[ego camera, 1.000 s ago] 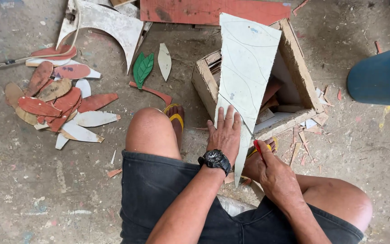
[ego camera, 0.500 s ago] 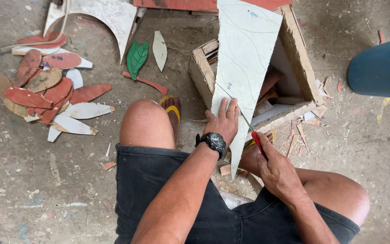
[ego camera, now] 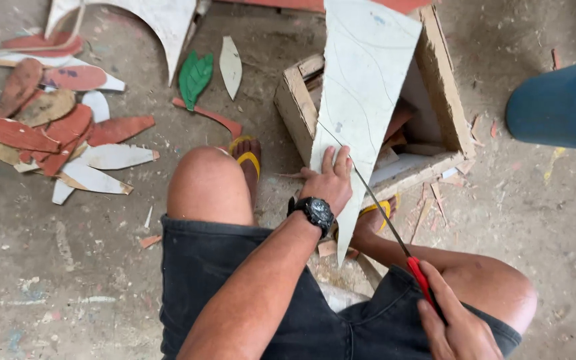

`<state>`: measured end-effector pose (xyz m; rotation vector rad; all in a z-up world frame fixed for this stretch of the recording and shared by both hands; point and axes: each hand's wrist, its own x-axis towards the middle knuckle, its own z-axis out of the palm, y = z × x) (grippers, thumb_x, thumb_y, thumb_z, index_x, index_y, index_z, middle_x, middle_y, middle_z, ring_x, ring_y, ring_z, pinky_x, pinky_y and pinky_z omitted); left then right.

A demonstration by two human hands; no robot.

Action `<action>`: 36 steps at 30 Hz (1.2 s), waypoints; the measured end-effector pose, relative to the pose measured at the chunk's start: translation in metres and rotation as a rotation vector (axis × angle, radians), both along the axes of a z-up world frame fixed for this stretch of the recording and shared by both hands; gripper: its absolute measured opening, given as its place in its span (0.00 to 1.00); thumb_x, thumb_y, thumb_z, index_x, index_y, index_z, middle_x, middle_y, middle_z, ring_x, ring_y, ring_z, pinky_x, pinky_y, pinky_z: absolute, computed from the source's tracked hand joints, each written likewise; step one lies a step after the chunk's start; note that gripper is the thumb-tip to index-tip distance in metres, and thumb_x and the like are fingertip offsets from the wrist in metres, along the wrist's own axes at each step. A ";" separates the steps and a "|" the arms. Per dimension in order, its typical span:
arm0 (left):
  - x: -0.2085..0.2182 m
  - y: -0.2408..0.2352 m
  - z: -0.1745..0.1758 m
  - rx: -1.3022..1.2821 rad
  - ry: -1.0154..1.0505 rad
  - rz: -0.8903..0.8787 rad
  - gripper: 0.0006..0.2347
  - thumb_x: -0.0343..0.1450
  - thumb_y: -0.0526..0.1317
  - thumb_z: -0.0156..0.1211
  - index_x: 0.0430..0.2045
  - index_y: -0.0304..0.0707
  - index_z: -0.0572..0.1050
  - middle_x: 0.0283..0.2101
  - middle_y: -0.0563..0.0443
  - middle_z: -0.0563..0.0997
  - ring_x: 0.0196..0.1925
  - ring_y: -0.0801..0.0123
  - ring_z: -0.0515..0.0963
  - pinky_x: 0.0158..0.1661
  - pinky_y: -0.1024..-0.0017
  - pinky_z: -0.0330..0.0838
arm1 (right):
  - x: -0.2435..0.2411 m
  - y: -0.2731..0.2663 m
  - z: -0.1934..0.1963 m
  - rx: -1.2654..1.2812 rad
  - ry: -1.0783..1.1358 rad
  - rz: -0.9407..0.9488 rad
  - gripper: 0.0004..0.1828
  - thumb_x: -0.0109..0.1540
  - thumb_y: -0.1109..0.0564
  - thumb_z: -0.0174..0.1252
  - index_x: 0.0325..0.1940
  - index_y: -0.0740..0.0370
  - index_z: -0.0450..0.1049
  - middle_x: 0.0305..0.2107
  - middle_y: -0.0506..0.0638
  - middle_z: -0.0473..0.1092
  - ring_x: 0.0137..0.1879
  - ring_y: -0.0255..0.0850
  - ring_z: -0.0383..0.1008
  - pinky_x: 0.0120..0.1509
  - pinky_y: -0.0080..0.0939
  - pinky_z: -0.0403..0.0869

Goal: Cutting a specific shape out of a thin board using a utility knife

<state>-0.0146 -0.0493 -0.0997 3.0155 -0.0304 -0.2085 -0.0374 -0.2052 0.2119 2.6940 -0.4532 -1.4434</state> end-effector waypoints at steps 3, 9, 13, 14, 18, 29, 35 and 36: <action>0.007 0.020 0.042 -0.032 0.253 -0.130 0.26 0.73 0.26 0.37 0.71 0.33 0.56 0.77 0.35 0.47 0.76 0.36 0.51 0.41 0.31 0.78 | -0.029 -0.027 -0.008 0.065 -0.202 0.025 0.35 0.61 0.43 0.52 0.73 0.13 0.61 0.54 0.24 0.79 0.48 0.25 0.87 0.62 0.24 0.75; 0.006 0.019 0.032 0.032 0.199 -0.109 0.26 0.72 0.25 0.40 0.70 0.36 0.59 0.76 0.36 0.50 0.76 0.36 0.54 0.38 0.33 0.79 | 0.036 0.066 -0.043 0.305 -0.027 0.037 0.34 0.66 0.53 0.38 0.78 0.29 0.53 0.54 0.72 0.72 0.55 0.68 0.78 0.57 0.60 0.72; 0.007 0.022 0.038 0.011 0.268 -0.142 0.28 0.72 0.22 0.38 0.71 0.36 0.56 0.77 0.35 0.46 0.76 0.35 0.51 0.40 0.33 0.79 | 0.031 0.053 -0.056 0.282 -0.026 0.154 0.38 0.66 0.49 0.39 0.81 0.25 0.47 0.53 0.67 0.73 0.58 0.71 0.71 0.62 0.57 0.65; 0.007 0.021 0.031 -0.010 0.226 -0.130 0.27 0.72 0.22 0.38 0.70 0.35 0.58 0.77 0.35 0.47 0.76 0.35 0.51 0.39 0.31 0.79 | 0.029 0.055 -0.042 0.277 -0.032 0.146 0.35 0.67 0.48 0.39 0.80 0.27 0.48 0.53 0.65 0.74 0.57 0.69 0.74 0.58 0.59 0.67; 0.002 0.018 0.019 -0.059 0.121 -0.071 0.25 0.72 0.27 0.39 0.68 0.35 0.62 0.76 0.37 0.50 0.76 0.36 0.53 0.36 0.30 0.78 | -0.003 0.008 -0.018 0.286 -0.078 0.069 0.36 0.65 0.46 0.45 0.79 0.25 0.51 0.67 0.41 0.68 0.72 0.49 0.68 0.68 0.43 0.68; 0.001 0.019 0.017 0.016 0.046 -0.089 0.27 0.70 0.22 0.44 0.68 0.36 0.63 0.75 0.35 0.55 0.74 0.37 0.59 0.35 0.34 0.79 | 0.031 0.052 -0.067 0.330 -0.063 0.066 0.37 0.65 0.51 0.41 0.80 0.30 0.50 0.56 0.66 0.71 0.61 0.69 0.71 0.63 0.57 0.67; 0.001 0.021 0.021 -0.037 0.097 -0.101 0.28 0.70 0.22 0.40 0.69 0.35 0.61 0.77 0.37 0.51 0.75 0.38 0.57 0.34 0.34 0.79 | 0.016 0.042 -0.035 0.312 -0.065 0.091 0.35 0.67 0.46 0.42 0.80 0.32 0.51 0.56 0.63 0.73 0.63 0.67 0.70 0.59 0.55 0.69; 0.004 0.023 0.032 -0.050 0.135 -0.093 0.26 0.71 0.23 0.39 0.68 0.35 0.62 0.77 0.39 0.52 0.75 0.39 0.57 0.34 0.36 0.78 | 0.012 0.036 -0.025 0.277 -0.059 0.087 0.35 0.66 0.47 0.42 0.79 0.27 0.51 0.54 0.61 0.75 0.60 0.67 0.72 0.58 0.53 0.70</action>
